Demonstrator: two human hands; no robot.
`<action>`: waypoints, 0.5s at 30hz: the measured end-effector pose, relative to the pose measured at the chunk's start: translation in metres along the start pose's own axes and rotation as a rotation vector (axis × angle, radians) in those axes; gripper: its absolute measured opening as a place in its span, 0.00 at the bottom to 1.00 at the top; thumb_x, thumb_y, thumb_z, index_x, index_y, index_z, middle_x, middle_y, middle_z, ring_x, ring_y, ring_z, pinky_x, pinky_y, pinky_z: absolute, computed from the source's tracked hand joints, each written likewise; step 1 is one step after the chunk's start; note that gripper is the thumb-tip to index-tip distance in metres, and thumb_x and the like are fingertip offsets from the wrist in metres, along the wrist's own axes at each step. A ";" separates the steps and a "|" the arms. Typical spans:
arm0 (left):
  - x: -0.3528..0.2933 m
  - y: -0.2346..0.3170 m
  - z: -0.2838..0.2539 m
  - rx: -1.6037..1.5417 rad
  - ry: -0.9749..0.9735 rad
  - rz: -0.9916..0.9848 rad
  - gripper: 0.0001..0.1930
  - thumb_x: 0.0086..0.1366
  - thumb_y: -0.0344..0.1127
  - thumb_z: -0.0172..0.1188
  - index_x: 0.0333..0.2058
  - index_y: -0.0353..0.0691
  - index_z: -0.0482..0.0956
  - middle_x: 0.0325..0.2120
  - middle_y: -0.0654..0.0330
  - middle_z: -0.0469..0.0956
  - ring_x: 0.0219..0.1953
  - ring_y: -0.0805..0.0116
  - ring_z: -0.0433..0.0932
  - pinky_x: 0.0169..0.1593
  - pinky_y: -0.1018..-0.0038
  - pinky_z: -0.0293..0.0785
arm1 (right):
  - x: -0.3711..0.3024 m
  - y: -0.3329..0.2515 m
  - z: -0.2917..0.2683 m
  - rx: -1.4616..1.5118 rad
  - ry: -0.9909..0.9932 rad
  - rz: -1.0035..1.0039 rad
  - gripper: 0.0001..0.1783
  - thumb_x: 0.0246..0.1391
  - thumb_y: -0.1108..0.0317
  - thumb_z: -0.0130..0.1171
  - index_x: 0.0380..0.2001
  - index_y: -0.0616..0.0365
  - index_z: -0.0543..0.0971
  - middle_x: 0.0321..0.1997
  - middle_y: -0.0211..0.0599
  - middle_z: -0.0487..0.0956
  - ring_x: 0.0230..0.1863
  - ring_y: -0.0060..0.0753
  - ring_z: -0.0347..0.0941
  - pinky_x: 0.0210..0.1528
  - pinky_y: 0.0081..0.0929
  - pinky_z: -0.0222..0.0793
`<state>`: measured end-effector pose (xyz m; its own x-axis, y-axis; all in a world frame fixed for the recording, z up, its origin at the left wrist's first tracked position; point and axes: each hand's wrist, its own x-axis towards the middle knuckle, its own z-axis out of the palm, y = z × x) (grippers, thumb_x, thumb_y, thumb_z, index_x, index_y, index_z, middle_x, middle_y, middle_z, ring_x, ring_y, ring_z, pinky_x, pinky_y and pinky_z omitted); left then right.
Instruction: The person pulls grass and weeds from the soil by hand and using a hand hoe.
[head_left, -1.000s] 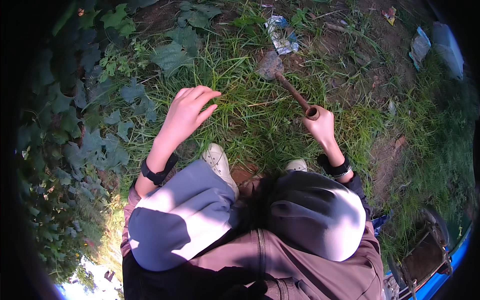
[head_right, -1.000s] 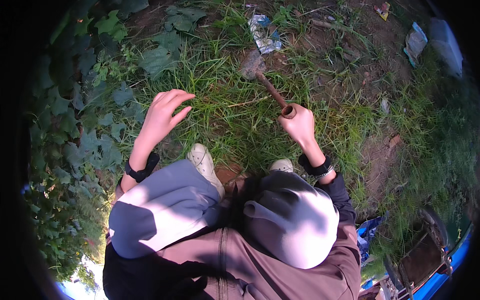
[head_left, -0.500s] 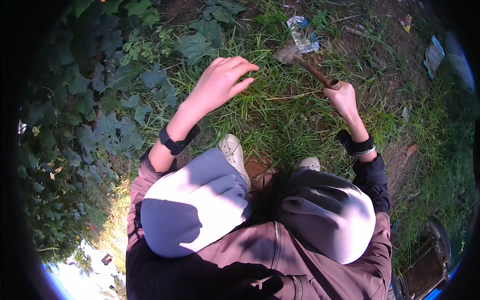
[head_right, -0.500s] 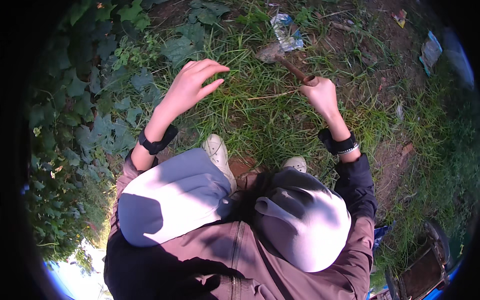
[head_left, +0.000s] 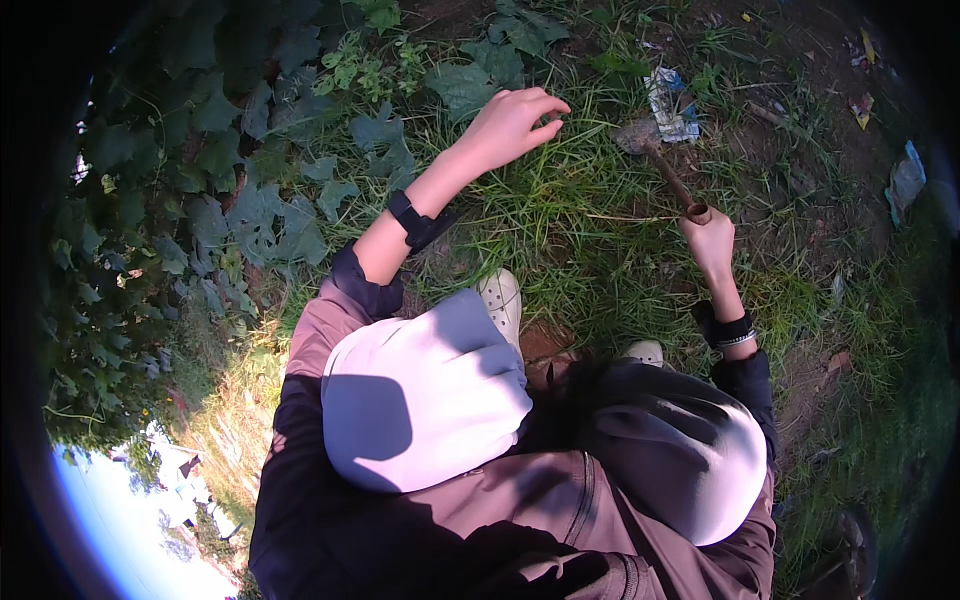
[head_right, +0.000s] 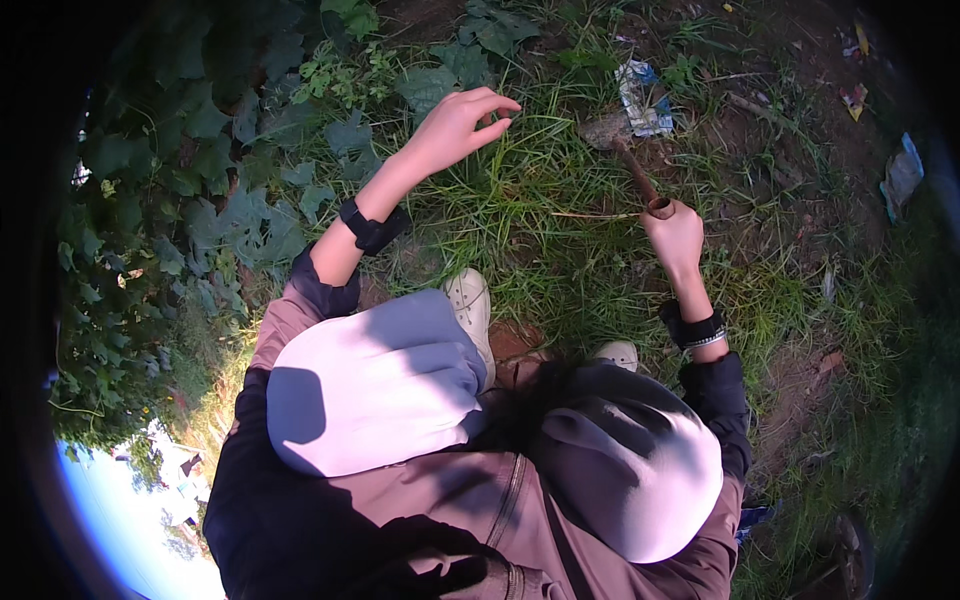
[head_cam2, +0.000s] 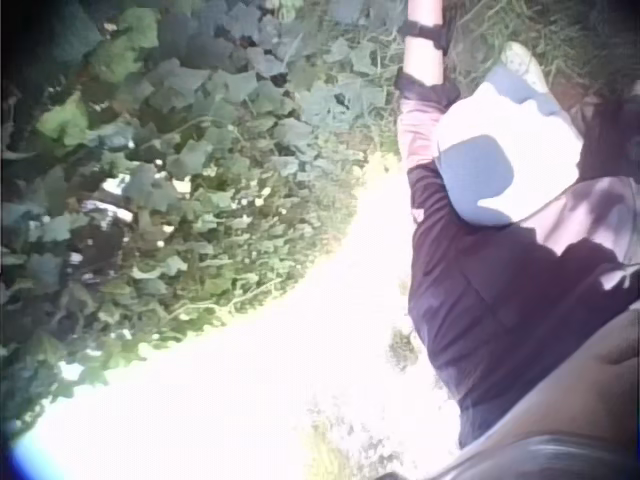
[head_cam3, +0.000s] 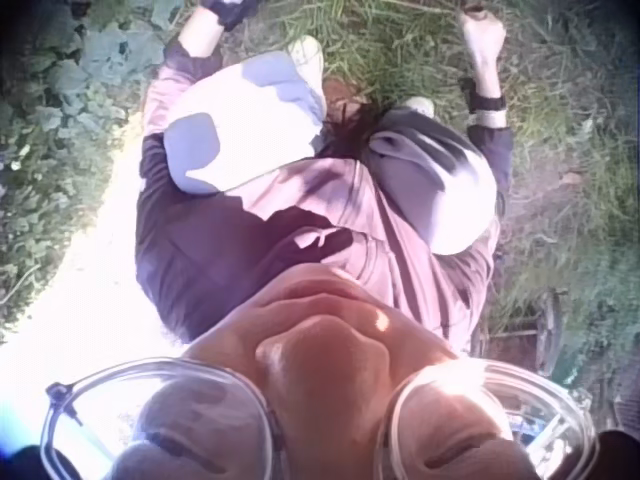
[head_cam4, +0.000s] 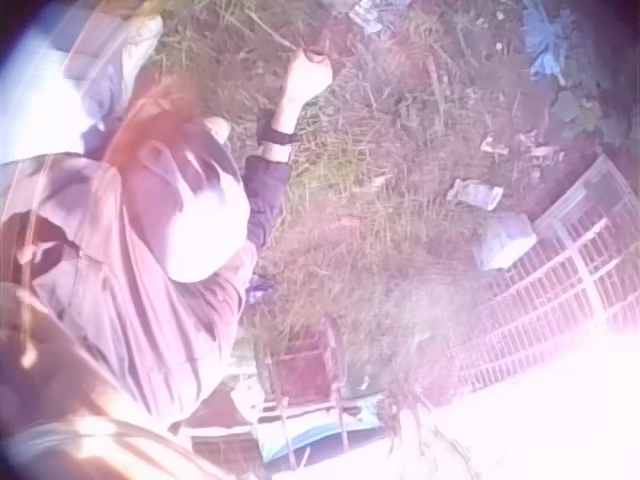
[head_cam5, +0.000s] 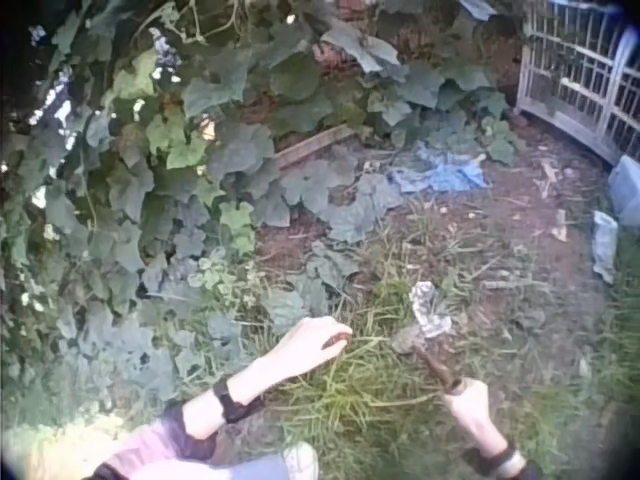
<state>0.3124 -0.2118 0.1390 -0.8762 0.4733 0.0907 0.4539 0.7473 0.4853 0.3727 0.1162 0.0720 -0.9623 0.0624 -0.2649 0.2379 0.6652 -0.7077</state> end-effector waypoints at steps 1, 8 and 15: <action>0.001 0.000 0.002 0.032 -0.002 0.045 0.12 0.62 0.37 0.55 0.43 0.42 0.77 0.34 0.62 0.76 0.34 0.67 0.76 0.40 0.71 0.70 | -0.001 0.004 -0.001 -0.019 -0.021 0.013 0.14 0.38 0.63 0.61 0.27 0.63 0.79 0.21 0.47 0.78 0.24 0.42 0.77 0.31 0.30 0.70; -0.024 0.012 -0.032 0.066 -0.068 -0.027 0.12 0.62 0.36 0.55 0.44 0.41 0.76 0.33 0.61 0.76 0.33 0.65 0.75 0.44 0.71 0.67 | -0.064 0.034 -0.033 0.022 -0.034 -0.084 0.16 0.33 0.71 0.61 0.31 0.67 0.78 0.19 0.43 0.76 0.20 0.28 0.73 0.29 0.24 0.69; -0.070 0.010 -0.036 -0.094 -0.065 -0.319 0.12 0.61 0.32 0.56 0.43 0.40 0.76 0.31 0.60 0.75 0.30 0.66 0.75 0.40 0.72 0.69 | -0.059 0.023 0.000 0.080 -0.147 -0.051 0.16 0.33 0.70 0.60 0.31 0.65 0.79 0.21 0.45 0.77 0.23 0.35 0.76 0.31 0.26 0.71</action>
<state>0.3726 -0.2545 0.1682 -0.9580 0.2539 -0.1329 0.1392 0.8176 0.5588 0.4351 0.1283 0.0712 -0.9450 -0.0833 -0.3164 0.2049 0.6031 -0.7709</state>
